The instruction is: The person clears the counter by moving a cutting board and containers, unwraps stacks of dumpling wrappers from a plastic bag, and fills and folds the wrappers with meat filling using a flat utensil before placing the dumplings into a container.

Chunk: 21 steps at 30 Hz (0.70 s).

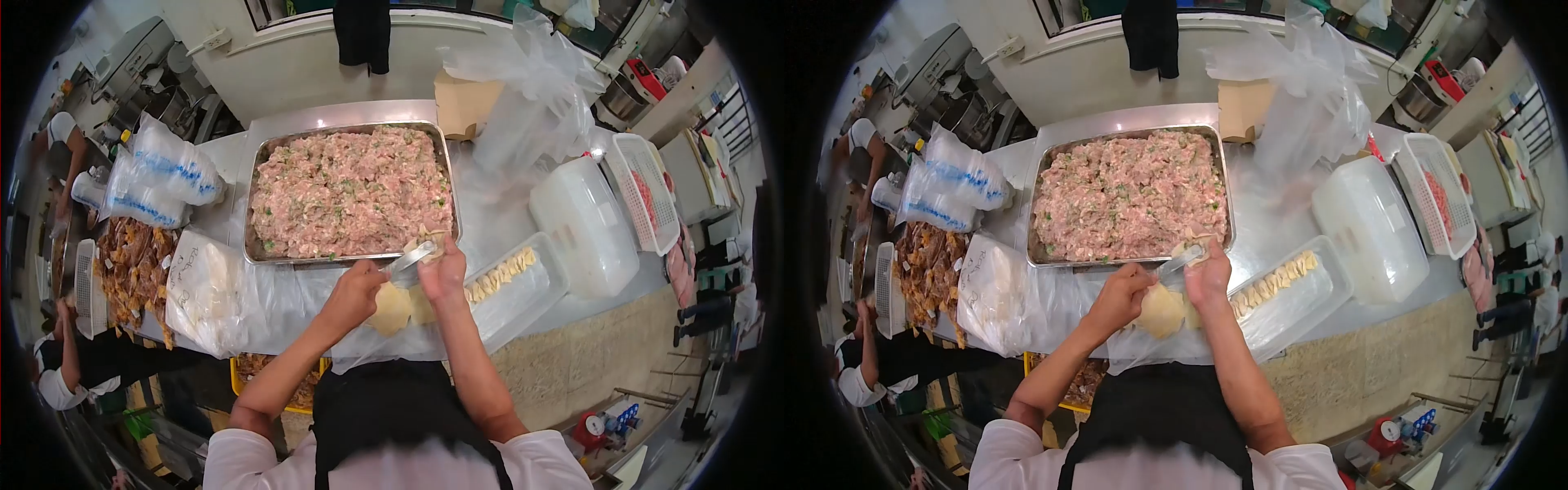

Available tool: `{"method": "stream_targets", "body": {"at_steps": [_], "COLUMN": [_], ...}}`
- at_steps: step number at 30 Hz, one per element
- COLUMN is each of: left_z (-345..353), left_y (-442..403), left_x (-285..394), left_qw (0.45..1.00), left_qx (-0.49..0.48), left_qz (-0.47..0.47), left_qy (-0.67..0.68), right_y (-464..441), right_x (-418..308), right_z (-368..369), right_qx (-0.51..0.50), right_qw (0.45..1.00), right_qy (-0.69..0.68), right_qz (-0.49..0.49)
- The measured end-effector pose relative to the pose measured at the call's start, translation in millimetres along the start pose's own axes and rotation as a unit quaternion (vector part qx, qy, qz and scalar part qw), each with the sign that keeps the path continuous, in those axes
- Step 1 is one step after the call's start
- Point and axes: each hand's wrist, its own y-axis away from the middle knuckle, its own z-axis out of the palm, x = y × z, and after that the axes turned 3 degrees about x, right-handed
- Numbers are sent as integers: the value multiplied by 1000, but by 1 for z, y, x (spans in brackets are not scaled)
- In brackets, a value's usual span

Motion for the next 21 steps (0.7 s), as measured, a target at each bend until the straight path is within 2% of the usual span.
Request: {"method": "stream_targets", "body": {"at_steps": [1, 3, 5, 7, 8, 10, 12, 14, 15, 16, 17, 18, 19, 20, 21], "left_z": [-5, -12, -18, 9, 19, 8, -7, -22, -30, -35, -36, -36, -37, -40, -46], "left_y": [5, 3, 1, 3, 4, -2, 2, 2, 0, -1, 0, 2, 4, 6, 7], "left_x": [0, 8, 29, 2, -9, -10, -5, 8, 14, 17, 19, 22, 25, 27, 32], "left_qw": [999, 997, 999, 1000, 1000, 999, 995, 995, 995, 994, 994, 996, 994, 994, 994], "left_qx": [-25, -61, 8, -2, -12, -24, -39, -31, -22, -13, -12, -51, -91, -90, -100], "left_qz": [-20, -36, -37, -25, -12, -16, -67, -75, -80, -84, -83, -67, -53, -53, -47], "left_qy": [-21, -39, 26, 19, 12, 46, 56, 60, 62, 66, 65, 42, 20, 20, 3], "right_y": [4, 7, 16, 17, 18, 22, 37, 44, 43, 41, 41, 46, 49, 47, 41], "right_x": [1, -2, -3, -4, -4, -5, -11, -7, -1, 3, 5, 3, 2, 3, 5], "right_z": [18, 16, 10, 10, 11, 12, 10, 3, 2, 0, -2, 9, 15, 10, 3], "right_qx": [145, 148, 155, 82, 79, -3, -38, -80, -68, -53, -55, -37, -16, -16, -48], "right_qw": [989, 987, 986, 996, 997, 998, 995, 989, 961, 911, 911, 821, 703, 703, 680], "right_qy": [28, 36, 50, 18, 19, 54, 89, 126, 260, 386, 386, 541, 677, 677, 677], "right_qz": [-29, -42, -45, -14, -13, -16, -10, 3, -66, -134, -135, -180, -217, -217, -277]}}
